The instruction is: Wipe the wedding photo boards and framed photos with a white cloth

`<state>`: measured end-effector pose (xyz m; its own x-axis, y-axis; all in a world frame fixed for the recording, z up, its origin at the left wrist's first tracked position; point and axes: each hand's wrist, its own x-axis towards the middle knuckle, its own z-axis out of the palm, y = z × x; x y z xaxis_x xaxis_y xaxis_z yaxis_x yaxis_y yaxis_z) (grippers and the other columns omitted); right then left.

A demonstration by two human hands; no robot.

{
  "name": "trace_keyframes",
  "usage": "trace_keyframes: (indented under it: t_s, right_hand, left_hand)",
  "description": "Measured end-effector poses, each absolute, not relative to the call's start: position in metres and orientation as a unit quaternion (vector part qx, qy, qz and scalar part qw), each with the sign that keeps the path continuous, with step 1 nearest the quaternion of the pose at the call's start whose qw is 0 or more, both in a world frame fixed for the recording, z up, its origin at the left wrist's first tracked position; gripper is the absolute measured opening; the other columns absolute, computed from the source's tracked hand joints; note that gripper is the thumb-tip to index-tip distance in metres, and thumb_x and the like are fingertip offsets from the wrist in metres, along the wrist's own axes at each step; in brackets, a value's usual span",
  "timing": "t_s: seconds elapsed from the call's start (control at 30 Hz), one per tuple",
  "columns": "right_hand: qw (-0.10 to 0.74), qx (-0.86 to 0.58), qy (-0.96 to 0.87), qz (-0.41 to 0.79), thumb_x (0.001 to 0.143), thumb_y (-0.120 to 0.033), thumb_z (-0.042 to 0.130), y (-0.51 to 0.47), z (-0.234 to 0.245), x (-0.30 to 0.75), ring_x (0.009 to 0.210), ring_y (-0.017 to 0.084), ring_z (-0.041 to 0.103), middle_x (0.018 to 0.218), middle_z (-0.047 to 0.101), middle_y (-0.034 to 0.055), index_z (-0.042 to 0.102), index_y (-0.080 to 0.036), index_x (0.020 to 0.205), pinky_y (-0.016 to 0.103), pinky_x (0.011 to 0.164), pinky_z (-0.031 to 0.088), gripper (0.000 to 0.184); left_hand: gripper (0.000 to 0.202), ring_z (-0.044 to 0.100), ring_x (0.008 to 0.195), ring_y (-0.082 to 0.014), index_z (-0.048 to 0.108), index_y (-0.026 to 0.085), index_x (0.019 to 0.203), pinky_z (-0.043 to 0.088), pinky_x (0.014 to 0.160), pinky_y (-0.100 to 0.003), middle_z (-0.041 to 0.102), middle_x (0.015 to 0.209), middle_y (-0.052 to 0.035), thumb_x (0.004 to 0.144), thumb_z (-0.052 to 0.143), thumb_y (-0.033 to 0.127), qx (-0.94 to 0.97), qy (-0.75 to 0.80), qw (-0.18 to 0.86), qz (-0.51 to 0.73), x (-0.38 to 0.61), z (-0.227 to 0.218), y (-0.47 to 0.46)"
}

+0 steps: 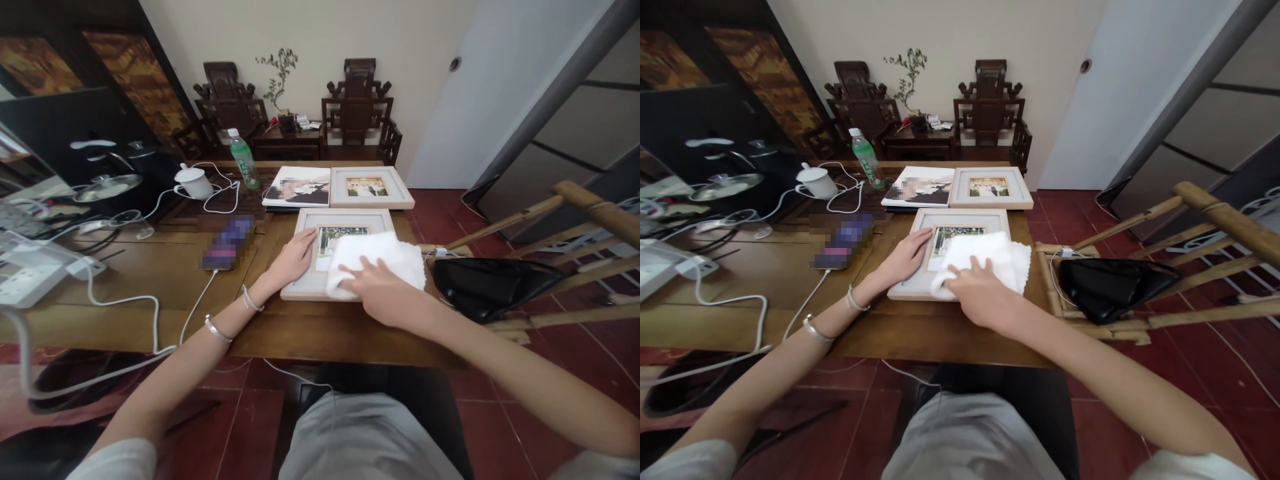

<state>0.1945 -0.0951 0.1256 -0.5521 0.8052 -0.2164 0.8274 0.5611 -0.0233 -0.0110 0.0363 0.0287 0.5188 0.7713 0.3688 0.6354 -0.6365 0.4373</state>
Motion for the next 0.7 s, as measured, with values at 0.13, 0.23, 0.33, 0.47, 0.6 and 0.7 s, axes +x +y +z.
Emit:
trace_keyframes:
  t_s: [0.13,0.23,0.33,0.47,0.6,0.7]
  right_hand:
    - [0.066,0.428,0.899,-0.060,0.076,0.005,0.039,-0.111,0.126,0.185,0.137,0.042,0.031,0.152,0.038,0.0095,0.058,-0.017,0.127,0.065,0.102,0.033,0.059]
    - [0.055,0.436,0.897,-0.048,0.076,0.005,0.039,-0.094,0.112,0.182,0.140,0.040,0.026,0.153,0.036,0.0075,0.056,-0.019,0.130,0.065,0.105,0.030,0.062]
    - [0.045,0.459,0.887,-0.015,0.076,0.006,0.039,-0.060,0.097,0.187,0.142,0.038,0.022,0.155,0.033,0.0061,0.056,-0.020,0.132,0.065,0.108,0.026,0.064]
    - [0.014,0.512,0.857,0.059,0.076,0.008,0.037,-0.008,0.085,0.204,0.143,0.042,0.016,0.156,0.031,0.0061,0.054,-0.020,0.133,0.074,0.106,0.018,0.066]
    - [0.006,0.562,0.821,0.095,0.078,0.006,0.039,0.020,0.084,0.214,0.141,0.049,0.013,0.158,0.026,0.0080,0.053,-0.019,0.135,0.075,0.104,0.018,0.063]
    - [0.030,0.564,0.822,0.073,0.078,0.006,0.038,0.007,0.092,0.211,0.139,0.049,0.019,0.156,0.031,0.0093,0.055,-0.018,0.133,0.073,0.102,0.024,0.063]
  left_hand:
    - [0.045,0.043,0.135,-0.0255,0.051,0.010,0.134,0.035,0.113,-0.046,0.047,0.144,-0.0159,0.093,0.035,0.020,0.863,0.410,0.124,0.267,-0.011,0.031,0.035]
    - [0.045,0.044,0.134,-0.0256,0.051,0.011,0.133,0.035,0.113,-0.047,0.048,0.143,-0.0150,0.093,0.034,0.019,0.863,0.406,0.123,0.274,-0.011,0.030,0.036]
    - [0.045,0.045,0.133,-0.0247,0.052,0.013,0.133,0.036,0.113,-0.046,0.050,0.142,-0.0135,0.092,0.034,0.018,0.862,0.401,0.121,0.284,-0.011,0.027,0.038]
    - [0.044,0.046,0.133,-0.0246,0.054,0.012,0.131,0.036,0.113,-0.046,0.052,0.140,-0.0138,0.091,0.035,0.017,0.864,0.395,0.121,0.288,-0.011,0.026,0.040]
    - [0.044,0.045,0.133,-0.0243,0.054,0.011,0.131,0.035,0.114,-0.045,0.052,0.141,-0.0140,0.092,0.035,0.017,0.865,0.394,0.122,0.288,-0.012,0.026,0.040]
    - [0.044,0.045,0.133,-0.0237,0.054,0.011,0.131,0.034,0.114,-0.044,0.051,0.141,-0.0137,0.092,0.035,0.018,0.863,0.395,0.125,0.290,-0.011,0.025,0.040]
